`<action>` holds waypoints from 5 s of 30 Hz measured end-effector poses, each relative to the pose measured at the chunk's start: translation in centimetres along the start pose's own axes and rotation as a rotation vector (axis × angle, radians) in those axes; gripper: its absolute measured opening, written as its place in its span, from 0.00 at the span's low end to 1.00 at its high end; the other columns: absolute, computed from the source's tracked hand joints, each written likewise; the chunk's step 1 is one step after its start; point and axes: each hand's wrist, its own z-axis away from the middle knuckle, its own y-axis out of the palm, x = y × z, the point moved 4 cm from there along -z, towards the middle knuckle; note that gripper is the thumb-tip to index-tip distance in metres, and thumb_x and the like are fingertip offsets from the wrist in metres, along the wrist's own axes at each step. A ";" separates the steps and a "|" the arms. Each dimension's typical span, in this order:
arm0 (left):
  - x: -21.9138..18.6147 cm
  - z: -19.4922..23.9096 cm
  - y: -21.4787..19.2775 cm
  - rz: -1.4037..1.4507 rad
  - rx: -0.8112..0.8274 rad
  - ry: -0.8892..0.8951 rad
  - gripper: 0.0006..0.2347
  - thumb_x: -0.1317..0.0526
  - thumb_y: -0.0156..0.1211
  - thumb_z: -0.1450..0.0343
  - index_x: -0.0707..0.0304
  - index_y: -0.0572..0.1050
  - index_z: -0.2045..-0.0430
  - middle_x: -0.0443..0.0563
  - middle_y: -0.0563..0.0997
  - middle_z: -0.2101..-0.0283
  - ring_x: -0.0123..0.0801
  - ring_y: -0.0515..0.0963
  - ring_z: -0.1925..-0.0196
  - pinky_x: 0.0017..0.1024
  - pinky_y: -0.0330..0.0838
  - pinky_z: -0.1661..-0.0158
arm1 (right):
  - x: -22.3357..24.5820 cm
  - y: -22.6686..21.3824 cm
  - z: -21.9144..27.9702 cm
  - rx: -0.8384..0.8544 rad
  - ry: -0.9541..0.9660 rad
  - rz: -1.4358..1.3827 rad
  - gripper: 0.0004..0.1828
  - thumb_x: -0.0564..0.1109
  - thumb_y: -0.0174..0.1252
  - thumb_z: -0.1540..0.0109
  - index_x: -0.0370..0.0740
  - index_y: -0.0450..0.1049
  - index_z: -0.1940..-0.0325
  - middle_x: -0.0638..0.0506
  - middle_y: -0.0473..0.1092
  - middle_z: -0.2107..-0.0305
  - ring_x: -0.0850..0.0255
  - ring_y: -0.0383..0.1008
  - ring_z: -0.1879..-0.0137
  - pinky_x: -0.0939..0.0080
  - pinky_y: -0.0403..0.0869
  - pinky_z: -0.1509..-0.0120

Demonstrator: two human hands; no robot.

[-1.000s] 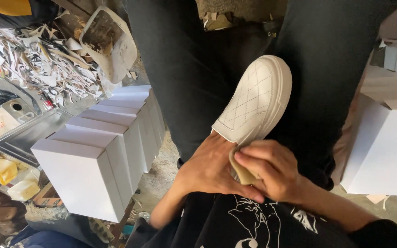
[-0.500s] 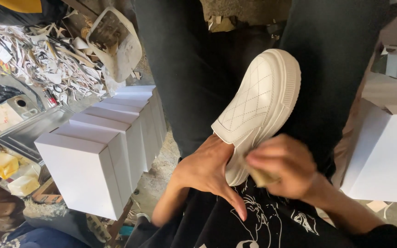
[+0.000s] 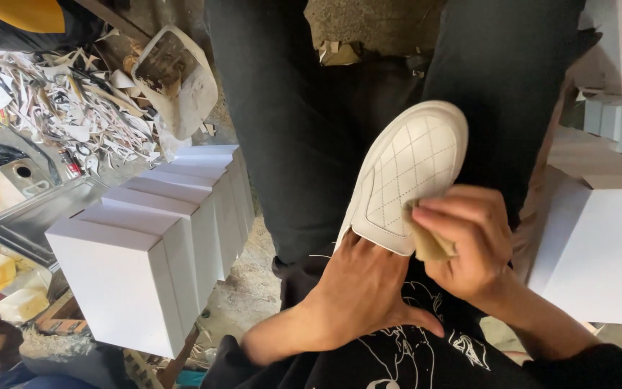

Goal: Cleaning the exterior of a white shoe with a sponge and inserting an insole.

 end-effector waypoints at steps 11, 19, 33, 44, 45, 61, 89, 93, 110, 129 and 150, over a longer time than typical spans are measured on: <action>-0.4 0.8 0.2 -0.083 -0.012 -0.032 0.60 0.17 0.48 0.51 0.74 0.65 0.35 0.62 0.66 0.29 0.53 0.66 0.28 0.46 0.63 0.35 | -8.2 -1.4 -0.4 0.110 0.067 -0.016 0.09 0.30 0.72 0.35 0.25 0.77 0.56 0.37 0.74 0.61 0.49 0.75 0.57 0.56 0.75 0.53; -2.0 1.0 1.5 -0.173 0.033 0.030 0.39 0.15 0.43 0.44 0.55 0.75 0.86 0.42 0.73 0.75 0.33 0.73 0.72 0.28 0.68 0.72 | -7.6 -6.9 0.5 -0.149 0.427 -0.017 0.13 0.36 0.60 0.24 0.18 0.67 0.46 0.29 0.67 0.53 0.40 0.68 0.44 0.45 0.67 0.36; -1.8 0.3 1.6 -0.173 0.038 -0.011 0.45 0.18 0.45 0.43 0.65 0.82 0.61 0.57 0.83 0.52 0.44 0.82 0.56 0.36 0.75 0.61 | -2.9 -1.3 3.0 -0.131 0.773 -0.210 0.10 0.39 0.62 0.36 0.30 0.70 0.57 0.39 0.72 0.61 0.55 0.74 0.57 0.61 0.73 0.52; -1.3 0.1 1.5 -0.093 0.029 -0.024 0.41 0.20 0.47 0.41 0.67 0.76 0.64 0.55 0.79 0.62 0.42 0.79 0.62 0.34 0.72 0.68 | -3.7 -0.7 -1.1 -0.107 0.567 -0.115 0.08 0.33 0.64 0.35 0.25 0.71 0.60 0.36 0.70 0.64 0.49 0.73 0.60 0.55 0.71 0.55; -1.3 0.0 1.3 -0.098 0.008 -0.018 0.48 0.21 0.46 0.40 0.74 0.76 0.47 0.62 0.81 0.47 0.49 0.81 0.49 0.38 0.77 0.59 | -3.4 -0.8 -0.4 -0.094 0.588 -0.109 0.07 0.32 0.64 0.36 0.25 0.72 0.60 0.36 0.71 0.65 0.48 0.73 0.60 0.55 0.72 0.53; -1.6 0.0 1.1 -0.153 0.028 -0.057 0.49 0.21 0.47 0.40 0.74 0.76 0.45 0.63 0.76 0.38 0.54 0.75 0.36 0.45 0.74 0.43 | -10.5 -4.0 -2.7 -0.075 0.695 -0.256 0.11 0.33 0.65 0.25 0.24 0.69 0.46 0.36 0.68 0.54 0.50 0.68 0.47 0.58 0.66 0.42; -1.8 0.4 2.9 -0.145 0.001 -0.138 0.42 0.21 0.52 0.41 0.66 0.81 0.60 0.61 0.81 0.58 0.50 0.81 0.62 0.38 0.75 0.68 | -5.9 1.8 -8.1 0.296 0.290 -0.211 0.06 0.27 0.62 0.35 0.25 0.76 0.53 0.38 0.69 0.61 0.50 0.71 0.57 0.56 0.69 0.54; -1.7 0.6 2.8 -0.190 0.038 -0.102 0.34 0.19 0.50 0.38 0.52 0.76 0.82 0.47 0.74 0.77 0.38 0.75 0.73 0.32 0.69 0.74 | -8.7 1.8 -9.0 0.209 0.493 -0.361 0.08 0.33 0.67 0.31 0.26 0.74 0.54 0.40 0.69 0.60 0.56 0.69 0.57 0.62 0.65 0.53; -1.8 0.4 2.7 -0.159 0.082 -0.129 0.36 0.21 0.50 0.36 0.57 0.81 0.66 0.50 0.78 0.73 0.39 0.77 0.73 0.31 0.70 0.76 | -6.4 0.1 -6.3 0.250 0.408 -0.264 0.04 0.29 0.64 0.35 0.25 0.74 0.59 0.35 0.70 0.62 0.49 0.73 0.58 0.57 0.71 0.54; -2.3 0.6 3.6 -0.214 0.127 -0.053 0.33 0.17 0.50 0.36 0.47 0.74 0.87 0.39 0.70 0.81 0.29 0.71 0.77 0.26 0.64 0.80 | -7.3 -2.3 -5.6 0.305 0.491 -0.357 0.08 0.33 0.64 0.38 0.27 0.71 0.59 0.35 0.72 0.59 0.54 0.73 0.58 0.63 0.71 0.55; -2.1 0.6 4.0 -0.137 0.118 -0.066 0.32 0.19 0.54 0.36 0.46 0.74 0.88 0.40 0.71 0.79 0.32 0.72 0.75 0.28 0.65 0.78 | -8.4 -0.1 -9.8 0.638 0.385 -0.242 0.07 0.31 0.69 0.37 0.26 0.76 0.61 0.39 0.75 0.61 0.57 0.75 0.61 0.64 0.69 0.60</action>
